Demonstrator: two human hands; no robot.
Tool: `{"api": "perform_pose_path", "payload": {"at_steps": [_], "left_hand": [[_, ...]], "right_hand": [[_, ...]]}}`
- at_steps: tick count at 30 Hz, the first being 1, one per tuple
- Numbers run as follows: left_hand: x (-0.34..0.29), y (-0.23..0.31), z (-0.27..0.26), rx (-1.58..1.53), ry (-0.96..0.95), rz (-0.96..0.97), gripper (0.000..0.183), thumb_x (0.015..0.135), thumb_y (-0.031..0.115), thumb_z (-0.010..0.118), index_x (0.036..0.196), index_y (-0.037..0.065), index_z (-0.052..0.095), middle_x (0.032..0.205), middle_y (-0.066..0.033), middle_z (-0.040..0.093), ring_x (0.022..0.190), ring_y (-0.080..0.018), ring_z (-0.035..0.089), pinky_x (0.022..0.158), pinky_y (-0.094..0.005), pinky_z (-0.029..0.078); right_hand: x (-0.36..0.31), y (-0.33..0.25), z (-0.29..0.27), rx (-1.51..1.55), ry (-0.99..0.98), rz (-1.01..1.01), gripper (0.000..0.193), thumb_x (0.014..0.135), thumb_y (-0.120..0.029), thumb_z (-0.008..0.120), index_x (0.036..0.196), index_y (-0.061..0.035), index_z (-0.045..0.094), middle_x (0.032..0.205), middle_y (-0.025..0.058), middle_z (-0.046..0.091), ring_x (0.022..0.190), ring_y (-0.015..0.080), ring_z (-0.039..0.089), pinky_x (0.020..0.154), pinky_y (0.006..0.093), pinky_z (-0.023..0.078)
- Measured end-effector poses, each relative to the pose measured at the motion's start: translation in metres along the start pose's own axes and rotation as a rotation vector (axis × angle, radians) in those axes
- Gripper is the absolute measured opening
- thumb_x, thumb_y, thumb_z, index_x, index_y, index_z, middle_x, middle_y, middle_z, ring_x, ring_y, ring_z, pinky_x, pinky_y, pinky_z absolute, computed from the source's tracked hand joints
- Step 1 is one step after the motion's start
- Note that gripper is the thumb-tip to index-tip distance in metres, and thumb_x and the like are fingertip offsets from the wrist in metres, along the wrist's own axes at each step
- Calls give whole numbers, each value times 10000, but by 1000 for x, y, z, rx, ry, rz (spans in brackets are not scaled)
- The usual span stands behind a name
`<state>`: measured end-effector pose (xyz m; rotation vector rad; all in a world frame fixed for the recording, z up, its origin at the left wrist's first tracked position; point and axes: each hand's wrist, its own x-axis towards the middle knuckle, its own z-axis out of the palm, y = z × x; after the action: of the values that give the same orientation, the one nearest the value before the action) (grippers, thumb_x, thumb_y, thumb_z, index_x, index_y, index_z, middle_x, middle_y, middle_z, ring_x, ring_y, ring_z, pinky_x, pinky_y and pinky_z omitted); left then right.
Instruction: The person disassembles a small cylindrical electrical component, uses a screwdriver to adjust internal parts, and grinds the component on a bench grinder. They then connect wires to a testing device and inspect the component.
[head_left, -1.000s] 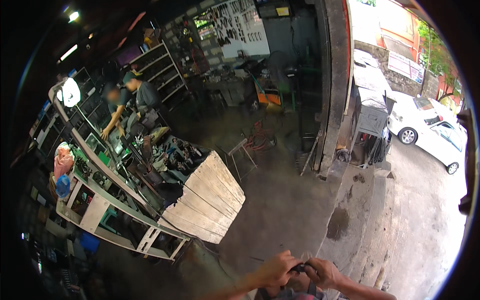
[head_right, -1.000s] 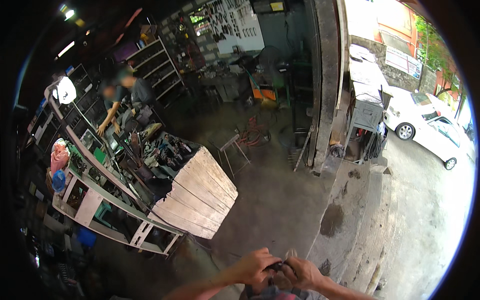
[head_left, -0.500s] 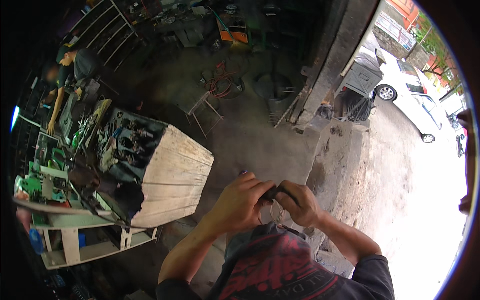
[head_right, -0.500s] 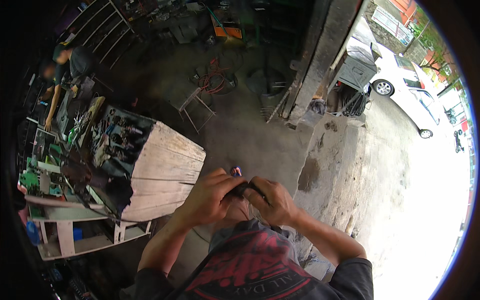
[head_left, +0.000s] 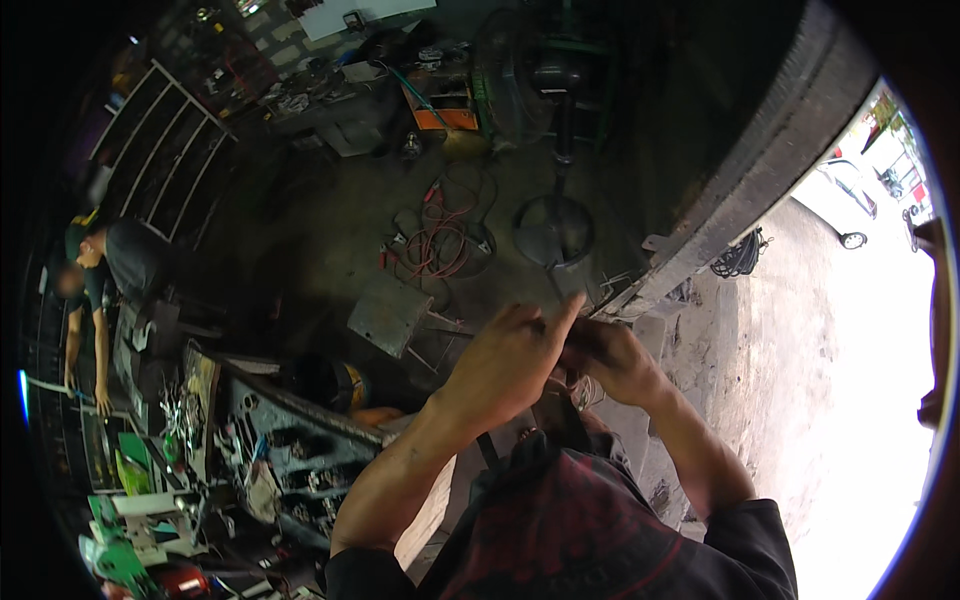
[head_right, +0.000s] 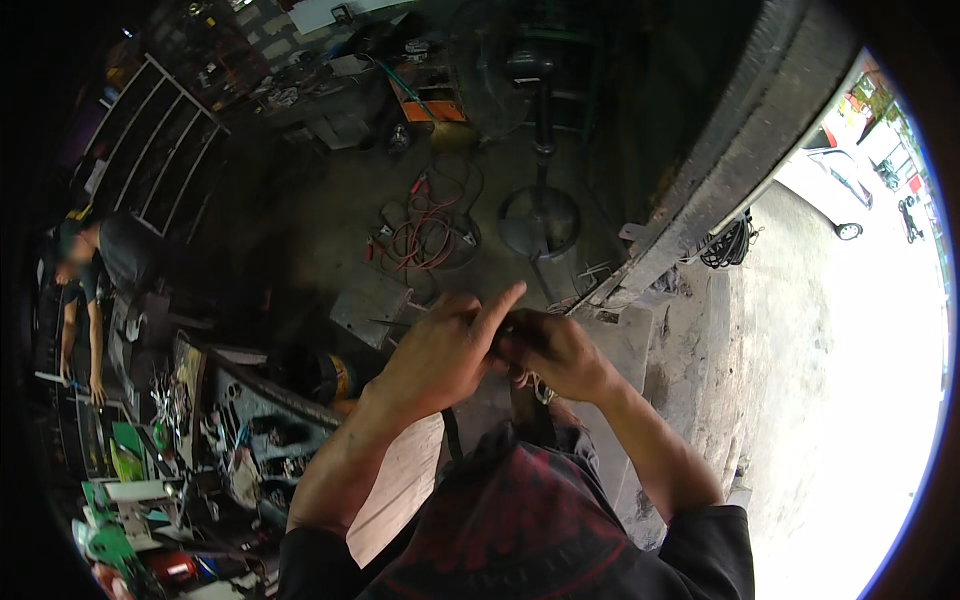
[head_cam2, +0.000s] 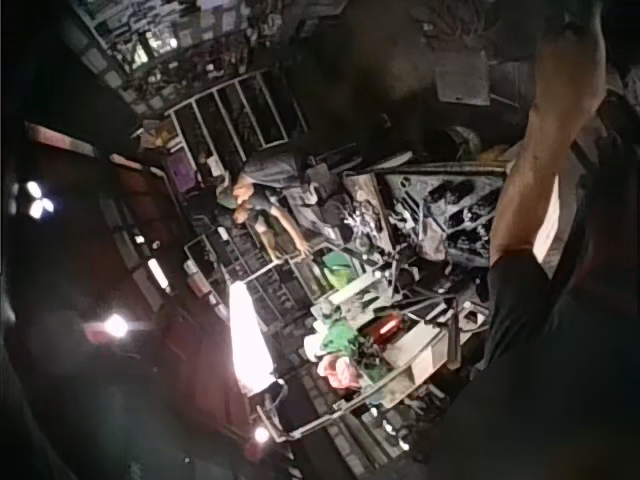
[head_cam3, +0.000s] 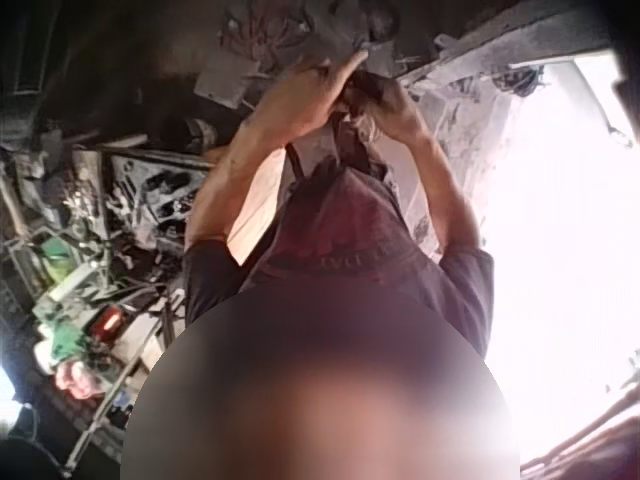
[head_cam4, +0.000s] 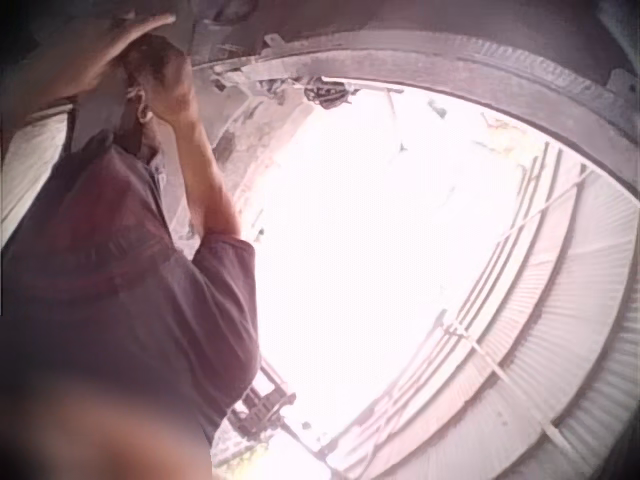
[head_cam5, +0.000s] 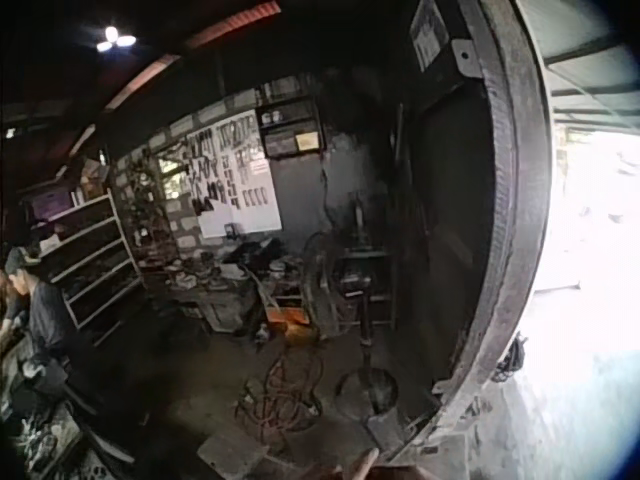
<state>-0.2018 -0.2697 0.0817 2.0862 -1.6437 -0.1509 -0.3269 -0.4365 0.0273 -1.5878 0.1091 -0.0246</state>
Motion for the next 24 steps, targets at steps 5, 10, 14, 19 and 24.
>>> {"api": "perform_pose_path", "payload": {"at_steps": [5,10,14,19,24], "left_hand": [[66,-123,-21,84,480,-122,538,786,104,815,1279,38,609,980,-136,692,939,-313,637,867,-407,499],[80,-249,-24,-574,491,-495,394,768,23,836,1122,7,664,1003,-47,671,963,-173,622,861,-328,484],[106,-324,4,-992,358,-582,463,835,-5,761,1270,18,603,1138,-42,661,1100,-189,640,1003,-326,490],[184,-414,9,-1248,342,-524,455,889,-75,691,1321,18,583,1247,-52,644,1129,-161,628,1019,-328,490],[247,-515,-4,-1169,248,-583,239,928,-9,708,1160,28,669,1120,-3,672,1049,-109,620,919,-279,495]], "right_hand": [[139,13,-38,426,233,75,338,1020,-132,592,1262,105,598,922,107,698,807,155,687,707,298,572],[291,-9,-50,841,146,106,376,940,-128,629,1244,88,576,979,146,665,778,207,675,704,316,570],[400,-41,-32,986,-19,145,379,918,-113,649,1242,64,560,977,135,662,787,216,667,736,342,571],[515,-77,-41,1075,-40,29,391,911,-98,628,1274,12,533,1001,153,641,856,246,647,776,428,567],[611,-81,-75,1185,186,-161,350,878,-60,593,1218,-45,513,1015,168,610,814,277,647,716,453,581]]}}
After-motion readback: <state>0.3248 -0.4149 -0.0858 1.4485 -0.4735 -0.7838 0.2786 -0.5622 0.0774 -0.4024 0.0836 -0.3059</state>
